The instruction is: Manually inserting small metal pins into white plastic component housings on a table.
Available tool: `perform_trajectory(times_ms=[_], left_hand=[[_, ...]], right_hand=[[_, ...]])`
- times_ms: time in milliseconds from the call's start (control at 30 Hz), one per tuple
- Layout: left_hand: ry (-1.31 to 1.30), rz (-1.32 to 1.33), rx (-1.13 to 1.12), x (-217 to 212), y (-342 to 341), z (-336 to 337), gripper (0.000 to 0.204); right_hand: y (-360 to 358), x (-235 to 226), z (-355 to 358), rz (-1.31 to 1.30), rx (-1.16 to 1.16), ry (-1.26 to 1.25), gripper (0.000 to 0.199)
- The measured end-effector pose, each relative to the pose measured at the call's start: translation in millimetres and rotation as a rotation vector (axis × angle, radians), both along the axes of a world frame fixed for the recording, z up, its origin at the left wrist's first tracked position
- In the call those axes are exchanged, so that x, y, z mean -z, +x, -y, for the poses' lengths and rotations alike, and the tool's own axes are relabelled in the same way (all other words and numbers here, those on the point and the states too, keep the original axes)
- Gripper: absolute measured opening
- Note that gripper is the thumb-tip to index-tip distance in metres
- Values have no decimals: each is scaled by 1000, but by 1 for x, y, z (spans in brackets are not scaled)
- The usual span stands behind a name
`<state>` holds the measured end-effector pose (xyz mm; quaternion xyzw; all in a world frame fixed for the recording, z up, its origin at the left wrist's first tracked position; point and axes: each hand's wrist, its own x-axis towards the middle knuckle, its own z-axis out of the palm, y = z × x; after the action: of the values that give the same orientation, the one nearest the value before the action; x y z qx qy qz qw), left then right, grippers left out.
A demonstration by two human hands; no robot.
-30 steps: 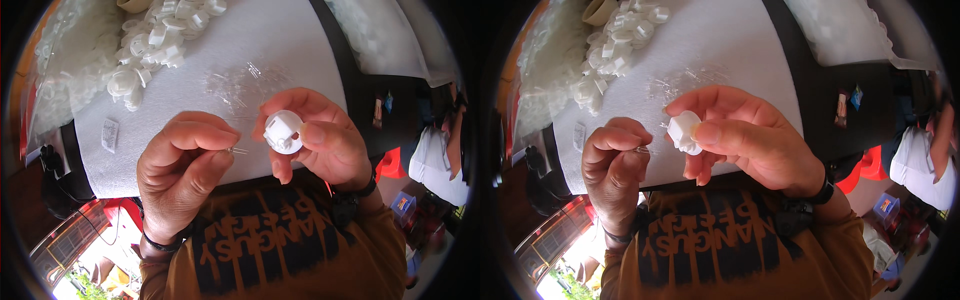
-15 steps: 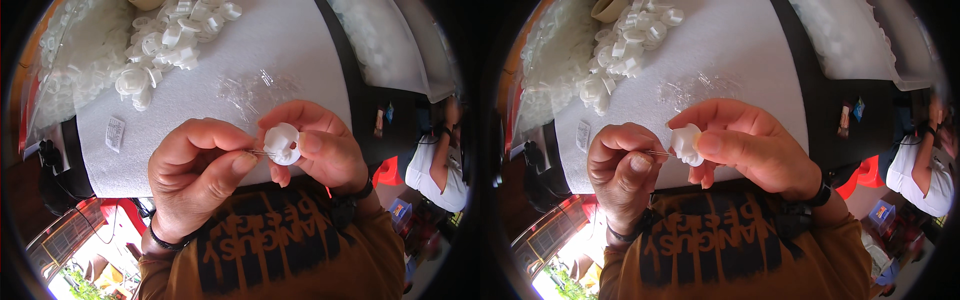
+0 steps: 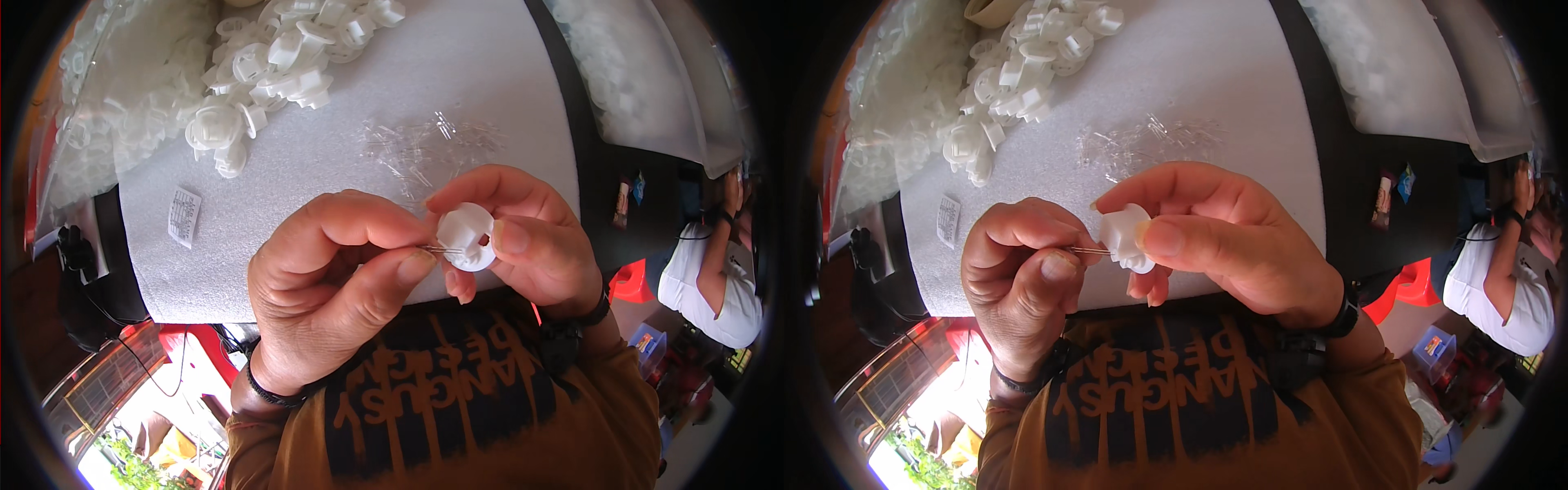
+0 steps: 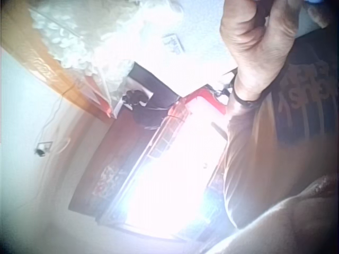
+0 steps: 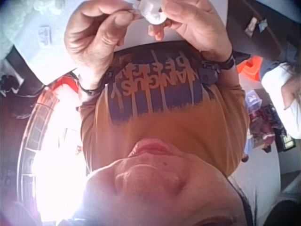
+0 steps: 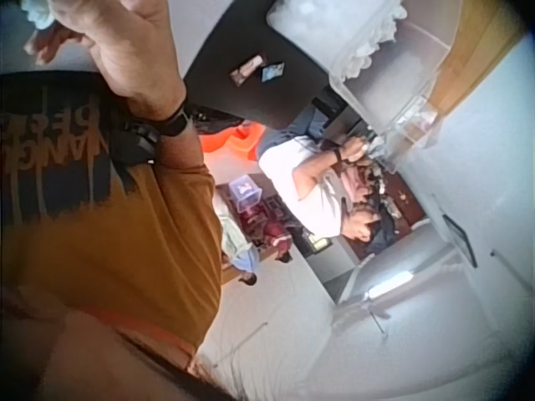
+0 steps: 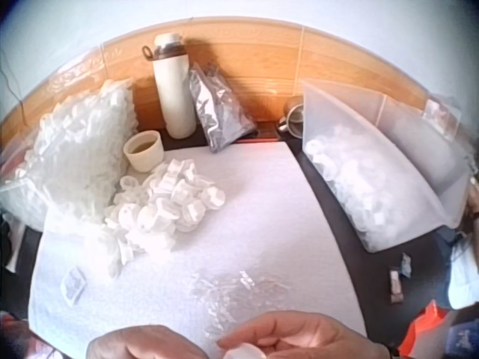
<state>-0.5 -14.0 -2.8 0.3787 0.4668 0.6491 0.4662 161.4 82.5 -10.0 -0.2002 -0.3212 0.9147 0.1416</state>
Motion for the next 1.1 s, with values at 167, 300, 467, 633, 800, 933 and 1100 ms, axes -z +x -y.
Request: perform_trajectory(times_ms=[167,300,467,633,800,933,1100], left_hand=[[18,-43,11,3,-2,1,13],[30,-31,-5,2,1,0,11],[87,-173,42,5,-7,0,11],[25,-274,61,-1,-8,2,9],[99,-402,82,5,-11,3,11],[164,-635,29,2,-7,6,15],[135,-580,41,0,-7,8,17]], right_hand=[[-1,2,-1,2,9,5,34],[-1,2,-1,4,-3,16,34],[-1,2,-1,28,35,110,34],[-3,2,3,87,152,327,43],[-4,-4,7,53,201,403,42],[-3,-6,5,26,180,472,40],[-2,-6,7,24,172,443,40]])
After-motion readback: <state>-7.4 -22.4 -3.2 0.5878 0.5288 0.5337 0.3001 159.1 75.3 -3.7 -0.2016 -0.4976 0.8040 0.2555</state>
